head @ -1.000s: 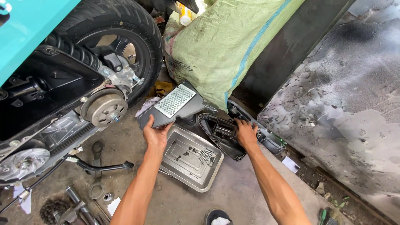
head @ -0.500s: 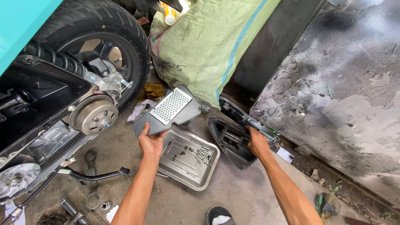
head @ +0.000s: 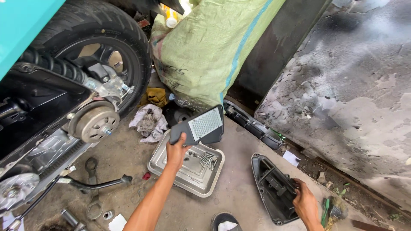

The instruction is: Disassembling the air filter housing and cleaning the air filter of a motorcycle using tools and a cloth

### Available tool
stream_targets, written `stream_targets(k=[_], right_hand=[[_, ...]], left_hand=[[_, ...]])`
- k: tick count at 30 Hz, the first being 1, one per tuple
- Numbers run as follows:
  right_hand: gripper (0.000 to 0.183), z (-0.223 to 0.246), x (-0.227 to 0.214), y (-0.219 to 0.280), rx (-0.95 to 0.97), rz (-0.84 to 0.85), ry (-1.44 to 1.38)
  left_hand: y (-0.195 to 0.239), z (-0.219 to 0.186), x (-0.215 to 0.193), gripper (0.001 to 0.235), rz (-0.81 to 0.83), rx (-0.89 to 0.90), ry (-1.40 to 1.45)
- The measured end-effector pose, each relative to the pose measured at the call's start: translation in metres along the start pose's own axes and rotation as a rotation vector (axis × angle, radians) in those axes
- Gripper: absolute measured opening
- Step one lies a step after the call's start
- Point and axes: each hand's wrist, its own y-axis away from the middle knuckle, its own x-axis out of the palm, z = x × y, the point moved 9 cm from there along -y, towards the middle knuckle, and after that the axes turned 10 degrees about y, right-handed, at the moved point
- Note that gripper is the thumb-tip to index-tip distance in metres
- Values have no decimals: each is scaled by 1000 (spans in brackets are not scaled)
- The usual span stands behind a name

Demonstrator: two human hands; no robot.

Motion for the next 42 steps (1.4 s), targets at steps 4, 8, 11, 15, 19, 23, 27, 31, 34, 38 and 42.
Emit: stream_targets(k=[4,8,11,15,19,23,27,31,34,38,42], right_hand=[[45,1,-12,18,18,-42,-31],[50,10,-17,13,-12,-68,11],[54,-16,7,-3,15,-54,127],[38,68,-58,7,-85,-420,56],[49,166,-19,-2,116,268,-681],[42,250,42,8,86,779,-1424],[43,287,25,11,75,740,-1544],[28,251,33,-30,94,374,-1220],[35,223,7,-67,25,46,-681],[57,241,-35,-90,-448,-316,-200],[62,237,8,-109,-549,-341,6]], left_hand=[[21,17,48,35,344,417,-845],[73,59,96,56,870,849,-1232],[110,63,116,40,979,1210,-1451],[119,71,115,36,1024,1387,-1515],[125,86,101,38,1018,1559,-1524],[129,99,89,41,1023,1668,-1542],[130,96,87,20,1010,1632,-1532],[96,126,57,63,1125,1308,-1709],[85,110,51,82,1079,1066,-1772],[71,85,25,68,913,887,-1830],[67,82,8,71,889,873,-1831]])
